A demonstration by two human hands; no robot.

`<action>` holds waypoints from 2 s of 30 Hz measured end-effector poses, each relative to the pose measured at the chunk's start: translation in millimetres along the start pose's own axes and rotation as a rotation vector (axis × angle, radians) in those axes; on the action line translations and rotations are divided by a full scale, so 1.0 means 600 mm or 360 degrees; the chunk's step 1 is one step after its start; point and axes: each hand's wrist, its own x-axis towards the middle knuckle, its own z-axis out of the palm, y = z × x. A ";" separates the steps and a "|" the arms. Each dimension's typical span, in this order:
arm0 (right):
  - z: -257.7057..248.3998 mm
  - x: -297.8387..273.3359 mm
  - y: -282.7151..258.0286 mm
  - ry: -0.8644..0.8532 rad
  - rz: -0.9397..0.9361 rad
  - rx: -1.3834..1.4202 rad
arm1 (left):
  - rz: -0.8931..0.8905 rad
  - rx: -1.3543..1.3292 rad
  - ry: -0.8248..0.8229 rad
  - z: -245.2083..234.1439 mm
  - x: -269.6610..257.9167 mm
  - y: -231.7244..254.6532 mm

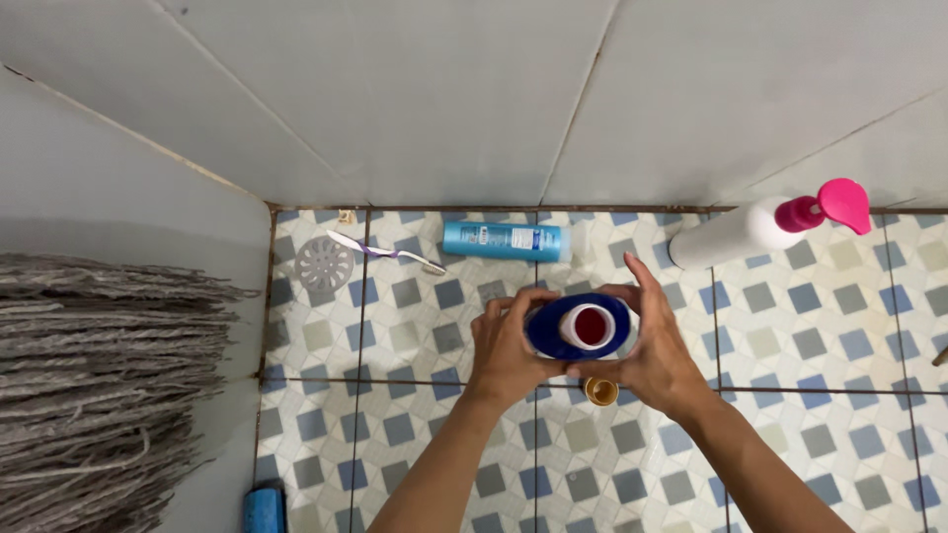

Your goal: The person picks up a bag of liquid detergent, opens a bottle, and pours the detergent into the bottle before placing the bag on the toilet tank and retrieving a different cleaning product to repeat the process.

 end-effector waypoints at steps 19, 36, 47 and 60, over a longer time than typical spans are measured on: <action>0.168 -0.133 0.208 -0.0375 0.0641 -0.1200 | -0.0724 -0.0128 0.0066 -0.023 -0.174 -0.087; -0.092 -0.102 -0.099 0.0533 -0.0034 0.0349 | -0.0112 -0.0110 0.0380 -0.075 -0.179 0.118; -0.100 -0.085 -0.216 -0.0051 -0.0589 -0.0407 | -0.0104 0.0340 0.0207 -0.090 -0.176 0.146; -0.065 -0.038 -0.221 -0.0635 0.0106 -0.1415 | -0.0132 0.0589 -0.0143 -0.065 -0.154 0.143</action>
